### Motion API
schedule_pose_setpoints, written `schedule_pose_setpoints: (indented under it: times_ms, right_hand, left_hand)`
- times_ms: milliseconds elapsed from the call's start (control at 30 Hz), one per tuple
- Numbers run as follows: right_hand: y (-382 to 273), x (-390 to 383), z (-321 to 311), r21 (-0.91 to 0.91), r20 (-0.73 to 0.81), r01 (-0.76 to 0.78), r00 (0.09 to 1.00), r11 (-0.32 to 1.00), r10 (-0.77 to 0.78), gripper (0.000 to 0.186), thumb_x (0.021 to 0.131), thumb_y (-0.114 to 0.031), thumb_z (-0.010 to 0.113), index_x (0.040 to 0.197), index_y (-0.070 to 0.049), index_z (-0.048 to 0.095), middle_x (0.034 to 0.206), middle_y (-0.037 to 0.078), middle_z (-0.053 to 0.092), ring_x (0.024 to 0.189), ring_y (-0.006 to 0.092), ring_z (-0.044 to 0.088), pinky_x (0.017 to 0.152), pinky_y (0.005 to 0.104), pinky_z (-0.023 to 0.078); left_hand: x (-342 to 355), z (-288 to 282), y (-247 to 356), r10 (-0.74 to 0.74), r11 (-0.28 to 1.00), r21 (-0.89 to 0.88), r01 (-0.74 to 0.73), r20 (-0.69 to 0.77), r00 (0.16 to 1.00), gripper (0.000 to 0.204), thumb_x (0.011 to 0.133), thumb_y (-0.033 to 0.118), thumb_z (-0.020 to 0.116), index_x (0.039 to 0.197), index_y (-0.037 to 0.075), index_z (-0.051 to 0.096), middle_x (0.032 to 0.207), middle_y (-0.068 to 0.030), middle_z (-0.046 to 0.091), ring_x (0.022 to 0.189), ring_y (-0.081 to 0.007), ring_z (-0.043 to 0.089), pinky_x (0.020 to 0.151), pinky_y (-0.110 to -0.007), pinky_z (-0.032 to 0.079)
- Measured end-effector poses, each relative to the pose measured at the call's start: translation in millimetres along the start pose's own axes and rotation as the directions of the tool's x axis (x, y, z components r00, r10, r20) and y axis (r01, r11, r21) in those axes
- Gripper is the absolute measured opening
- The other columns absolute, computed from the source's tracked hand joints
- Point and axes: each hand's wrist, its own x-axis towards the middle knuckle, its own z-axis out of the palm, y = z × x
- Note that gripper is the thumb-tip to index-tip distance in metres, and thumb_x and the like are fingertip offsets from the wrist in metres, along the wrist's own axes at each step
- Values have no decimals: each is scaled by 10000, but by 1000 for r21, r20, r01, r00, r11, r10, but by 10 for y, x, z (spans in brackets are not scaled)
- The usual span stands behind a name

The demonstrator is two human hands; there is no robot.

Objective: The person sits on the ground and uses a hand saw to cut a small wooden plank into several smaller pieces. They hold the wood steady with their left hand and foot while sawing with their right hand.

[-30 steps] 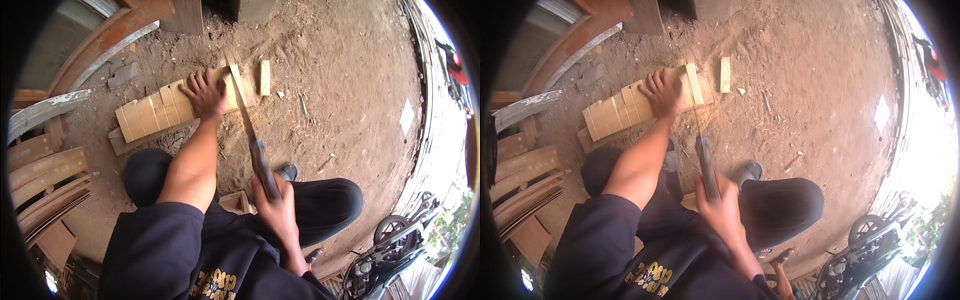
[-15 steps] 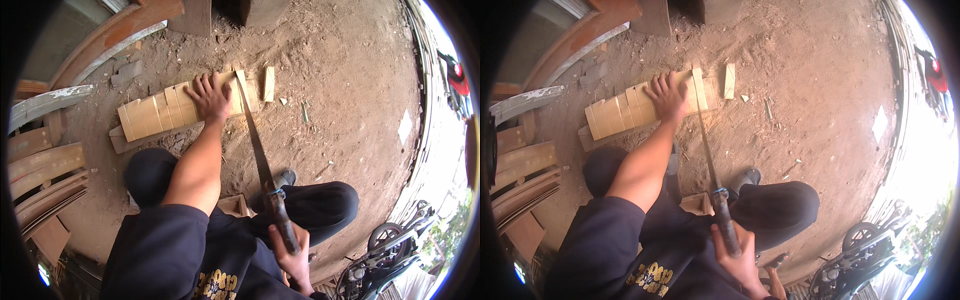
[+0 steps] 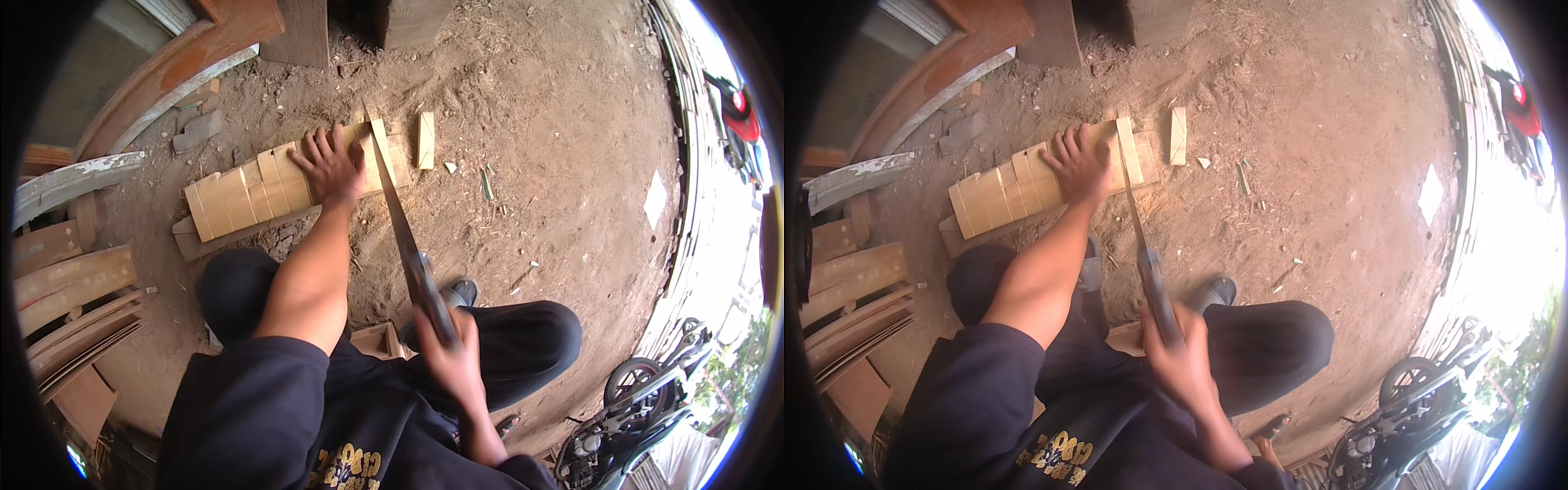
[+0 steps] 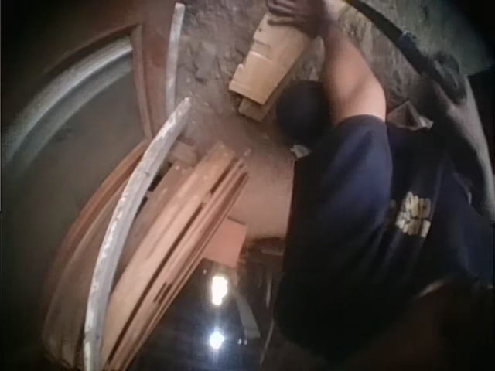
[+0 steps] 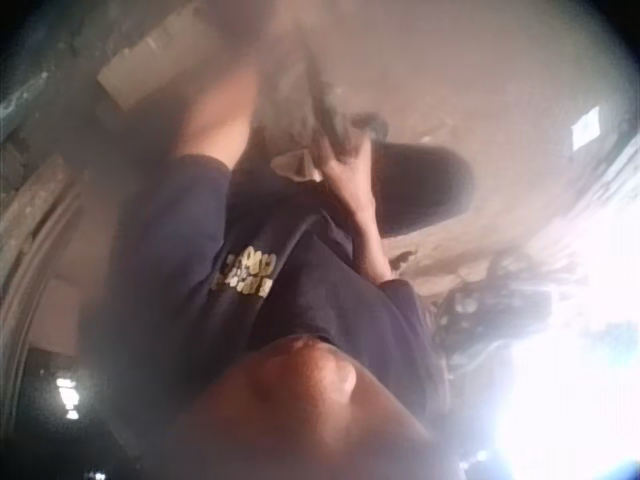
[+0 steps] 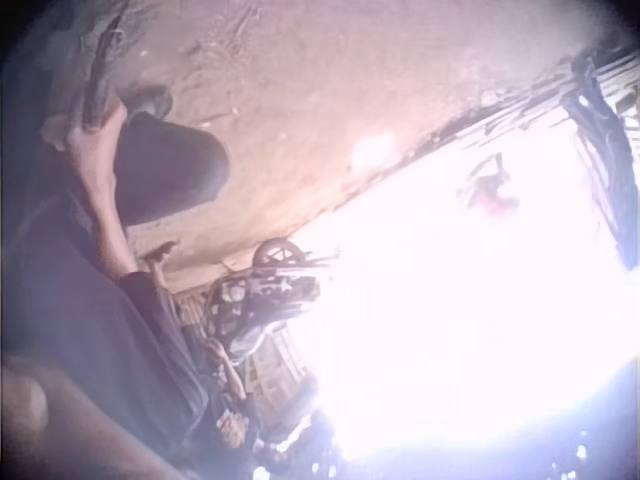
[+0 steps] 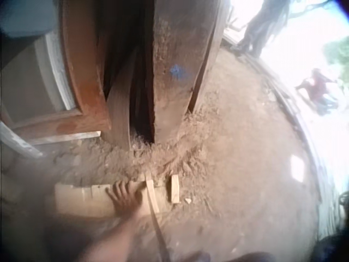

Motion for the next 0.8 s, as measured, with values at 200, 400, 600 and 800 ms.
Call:
schedule_pose_setpoints:
  times_ms: [200,400,600,800]
  right_hand:
    - [83,-291,-6,-87,-20,115,993,990,-118,86,870,-31,642,822,35,613,565,95,531,546,48,478,487,287,405]
    - [49,193,11,-40,-38,14,999,999,-15,189,897,-78,623,753,33,570,555,52,492,558,51,435,486,292,380]
    - [180,-373,-110,-69,-23,92,995,993,-94,123,878,-49,634,807,44,596,574,99,533,565,59,466,505,303,409]
    - [193,287,16,-8,-47,-5,999,1000,5,207,905,-114,602,761,31,564,574,95,517,545,89,465,504,308,405]
  left_hand:
    - [17,70,6,-2,1000,-9,1,-35,999,623,962,543,286,1462,176,341,1466,-96,353,1422,-287,226,1124,-670,43]
    - [-17,18,31,11,1000,27,-10,-38,999,601,959,534,302,1442,181,358,1440,-81,363,1402,-277,252,1121,-669,61]
    - [0,4,19,-1,1000,8,2,-50,999,596,966,528,282,1432,164,362,1451,-87,367,1408,-294,252,1124,-671,50]
    - [5,29,74,24,999,-41,-28,-99,995,566,978,514,277,1417,162,344,1424,-88,388,1371,-299,299,1124,-665,79]
